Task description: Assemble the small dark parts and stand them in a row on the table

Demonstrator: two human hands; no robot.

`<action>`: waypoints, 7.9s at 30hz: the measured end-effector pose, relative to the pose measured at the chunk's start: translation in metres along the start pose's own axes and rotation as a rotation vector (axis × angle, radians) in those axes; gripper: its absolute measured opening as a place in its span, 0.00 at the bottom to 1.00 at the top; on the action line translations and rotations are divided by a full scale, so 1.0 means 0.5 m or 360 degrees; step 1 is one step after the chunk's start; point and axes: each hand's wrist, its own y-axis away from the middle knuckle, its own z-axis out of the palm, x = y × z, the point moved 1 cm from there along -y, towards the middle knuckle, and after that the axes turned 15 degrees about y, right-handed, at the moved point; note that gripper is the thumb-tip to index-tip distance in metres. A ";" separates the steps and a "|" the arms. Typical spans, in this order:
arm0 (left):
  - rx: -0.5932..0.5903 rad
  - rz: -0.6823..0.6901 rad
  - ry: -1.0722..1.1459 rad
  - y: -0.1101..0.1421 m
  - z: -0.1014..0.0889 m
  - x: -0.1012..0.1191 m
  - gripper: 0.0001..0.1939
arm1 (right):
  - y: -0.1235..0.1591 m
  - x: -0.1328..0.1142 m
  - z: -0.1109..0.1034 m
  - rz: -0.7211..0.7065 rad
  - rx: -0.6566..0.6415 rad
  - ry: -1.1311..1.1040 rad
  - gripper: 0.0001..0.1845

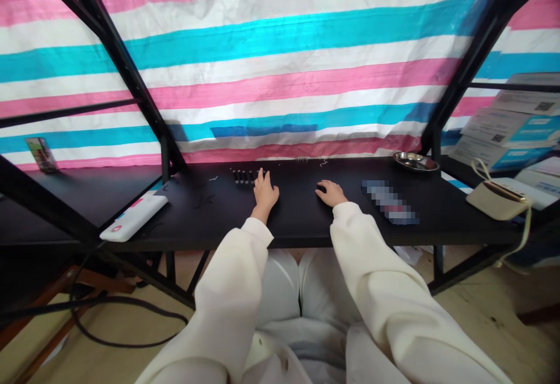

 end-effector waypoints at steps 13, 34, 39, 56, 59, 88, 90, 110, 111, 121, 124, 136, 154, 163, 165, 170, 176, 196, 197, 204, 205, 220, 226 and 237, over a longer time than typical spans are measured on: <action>-0.0009 -0.0023 0.0273 -0.017 0.012 -0.026 0.27 | -0.001 0.001 0.003 0.0000 -0.0014 -0.0008 0.20; -0.0924 -0.0494 0.2286 0.004 0.002 0.026 0.11 | -0.001 -0.054 0.006 -0.0284 -0.0239 -0.1844 0.24; -0.1035 -0.0489 0.2274 0.011 -0.001 0.031 0.11 | 0.013 -0.063 -0.015 -0.0253 -0.0351 -0.1973 0.22; -0.0895 -0.0593 0.1876 0.014 0.019 0.022 0.18 | 0.020 -0.068 -0.027 -0.0188 -0.0317 -0.1888 0.20; -0.0877 -0.0635 0.1880 0.016 0.014 0.030 0.17 | 0.019 -0.067 -0.027 -0.0181 -0.0309 -0.1879 0.20; -0.0766 -0.0698 0.1905 0.017 0.006 0.042 0.17 | 0.014 -0.070 -0.024 -0.0163 -0.0188 -0.1856 0.21; -0.0757 -0.0693 0.1904 0.016 0.005 0.042 0.18 | 0.013 -0.071 -0.024 -0.0167 -0.0170 -0.1852 0.21; -0.0740 -0.0516 0.1698 0.023 0.029 0.037 0.18 | 0.006 -0.068 -0.010 -0.0171 -0.0126 -0.1777 0.22; -0.0740 -0.0508 0.1685 0.024 0.030 0.038 0.17 | 0.005 -0.067 -0.009 -0.0176 -0.0133 -0.1773 0.22; -0.0751 -0.0451 0.1504 0.024 0.039 0.039 0.18 | 0.007 -0.066 -0.009 -0.0181 -0.0146 -0.1777 0.22; -0.0760 -0.0448 0.1458 0.023 0.038 0.039 0.19 | 0.007 -0.066 -0.010 -0.0186 -0.0153 -0.1788 0.22; -0.0750 -0.0496 0.1426 0.022 0.034 0.041 0.20 | 0.002 -0.064 -0.001 -0.0243 -0.0101 -0.1767 0.20; -0.0669 -0.0501 0.1494 0.024 0.029 0.042 0.14 | 0.006 -0.055 0.003 -0.0455 0.0180 -0.1218 0.14; -0.0631 -0.0474 0.1669 0.019 0.040 0.028 0.09 | 0.018 -0.055 -0.021 -0.0743 0.0423 -0.0111 0.05; -0.0584 -0.0479 0.1681 0.017 0.040 0.024 0.09 | 0.017 -0.054 -0.025 -0.0637 0.0435 0.0098 0.06; -0.0554 -0.0460 0.1630 0.016 0.037 0.024 0.11 | 0.024 -0.054 -0.033 -0.0480 0.0558 -0.0055 0.06; -0.0832 -0.0374 0.1574 0.024 0.029 0.038 0.13 | 0.043 -0.089 -0.036 -0.0978 0.0450 -0.0363 0.06; -0.0721 -0.0396 0.1560 0.024 0.032 0.033 0.06 | -0.040 -0.018 0.004 0.0033 0.0462 -0.0596 0.11; -0.0724 -0.0389 0.1547 0.025 0.033 0.033 0.05 | -0.052 -0.009 0.002 0.0104 0.0437 -0.0572 0.11; -0.0739 -0.0389 0.1515 0.027 0.033 0.034 0.05 | -0.125 0.031 -0.011 0.0281 0.0303 -0.0232 0.09; -0.0741 -0.0385 0.1506 0.027 0.033 0.035 0.05 | -0.134 0.034 -0.011 0.0293 0.0294 -0.0200 0.09; -0.0785 -0.0404 0.1458 0.027 0.044 0.030 0.05 | -0.205 0.053 0.003 0.0220 0.0141 -0.0034 0.09; -0.0793 -0.0408 0.1417 0.029 0.041 0.033 0.04 | -0.206 0.045 0.005 0.0196 0.0078 -0.0057 0.10; -0.0792 -0.0419 0.1391 0.029 0.040 0.033 0.04 | -0.209 0.060 -0.001 0.0172 -0.0075 -0.0093 0.06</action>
